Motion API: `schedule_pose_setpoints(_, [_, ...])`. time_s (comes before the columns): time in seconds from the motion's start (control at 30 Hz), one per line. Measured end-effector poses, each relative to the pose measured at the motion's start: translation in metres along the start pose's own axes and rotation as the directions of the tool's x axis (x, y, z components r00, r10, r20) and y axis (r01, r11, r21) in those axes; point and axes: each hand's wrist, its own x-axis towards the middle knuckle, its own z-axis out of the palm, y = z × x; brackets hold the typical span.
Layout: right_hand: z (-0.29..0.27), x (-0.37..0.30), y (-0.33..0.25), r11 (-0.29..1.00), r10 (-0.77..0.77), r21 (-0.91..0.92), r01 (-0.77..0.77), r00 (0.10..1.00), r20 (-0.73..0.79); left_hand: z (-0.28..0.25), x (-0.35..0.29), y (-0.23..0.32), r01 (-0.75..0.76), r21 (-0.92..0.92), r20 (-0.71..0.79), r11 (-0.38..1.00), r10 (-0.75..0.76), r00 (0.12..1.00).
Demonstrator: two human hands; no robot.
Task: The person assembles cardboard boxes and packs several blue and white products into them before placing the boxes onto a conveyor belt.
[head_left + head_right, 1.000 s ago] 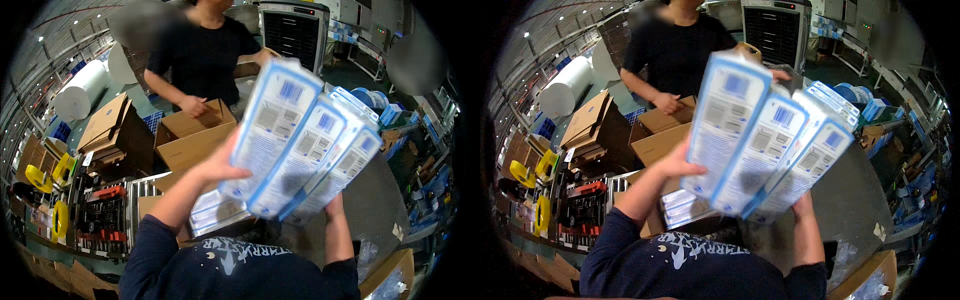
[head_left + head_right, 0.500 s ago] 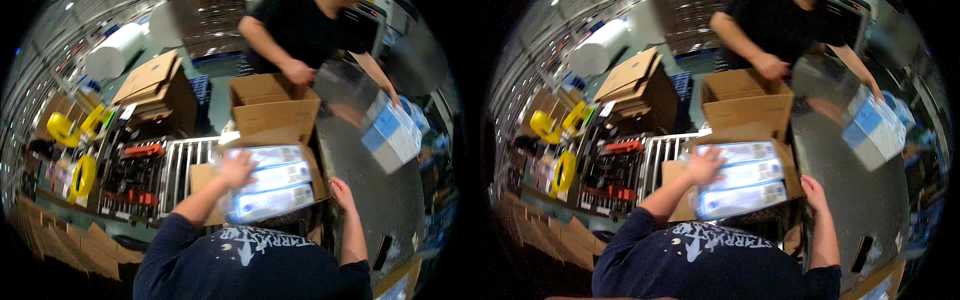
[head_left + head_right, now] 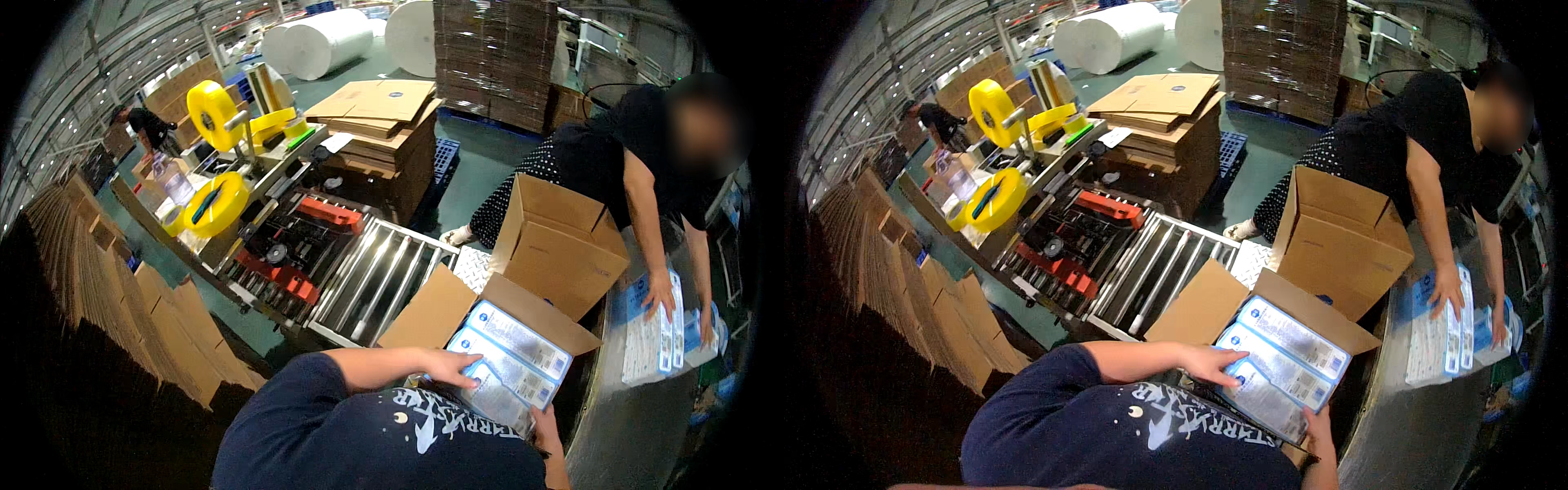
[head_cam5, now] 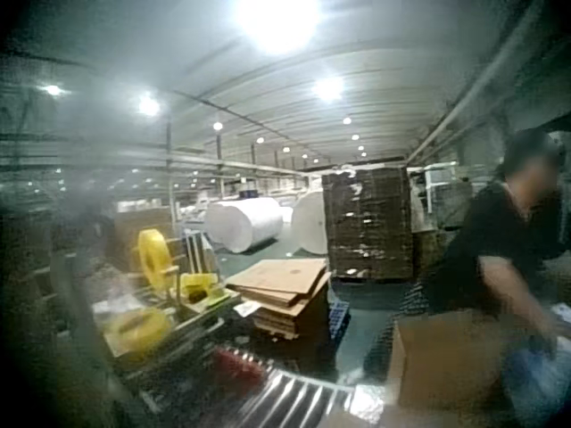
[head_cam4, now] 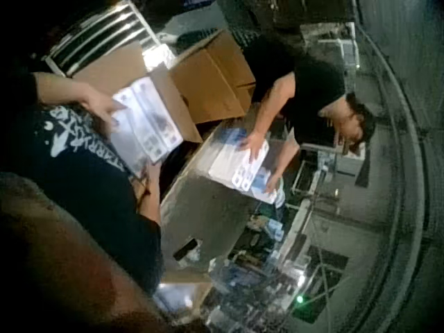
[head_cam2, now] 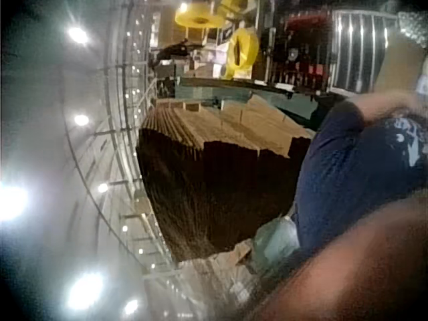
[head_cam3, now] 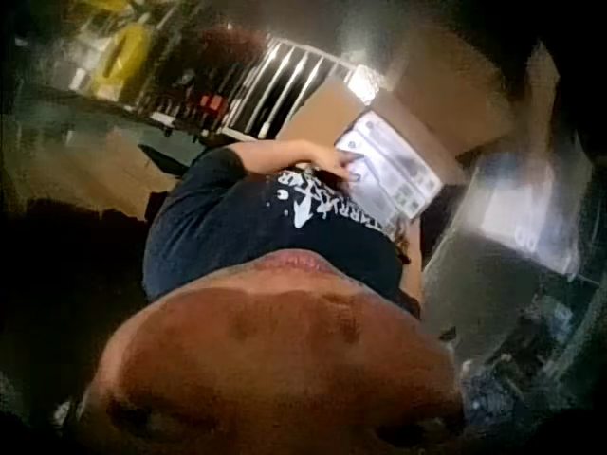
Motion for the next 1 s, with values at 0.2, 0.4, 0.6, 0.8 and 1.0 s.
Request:
schedule_pose_setpoints(0.2, [-0.051,0.057,0.051,0.91,0.348,0.206,-0.361,0.932,0.097,-0.023,-0.021,-0.045,0.175,0.721,-0.324,0.67,0.103,0.941])
schedule_pose_setpoints(0.4, [-0.017,0.049,-0.026,0.913,0.361,0.191,-0.36,0.932,0.034,-0.052,-0.097,-0.091,0.333,-0.352,-0.497,0.875,-0.476,0.725])
schedule_pose_setpoints(0.6, [-0.063,0.08,-0.001,0.926,0.376,-0.054,-0.373,0.923,0.086,-0.026,-0.022,0.026,0.161,0.193,-0.115,0.968,-0.14,0.983])
schedule_pose_setpoints(0.8, [-0.084,0.095,0.066,0.998,0.011,-0.06,-0.001,0.987,0.161,-0.012,-0.004,0.024,-0.047,0.035,0.205,0.998,0.039,0.978])
schedule_pose_setpoints(1.0, [-0.073,0.064,-0.092,0.963,-0.27,0.169,0.212,0.802,0.533,0.003,-0.025,0.041,0.1,0.129,0.37,0.987,-0.142,0.918])
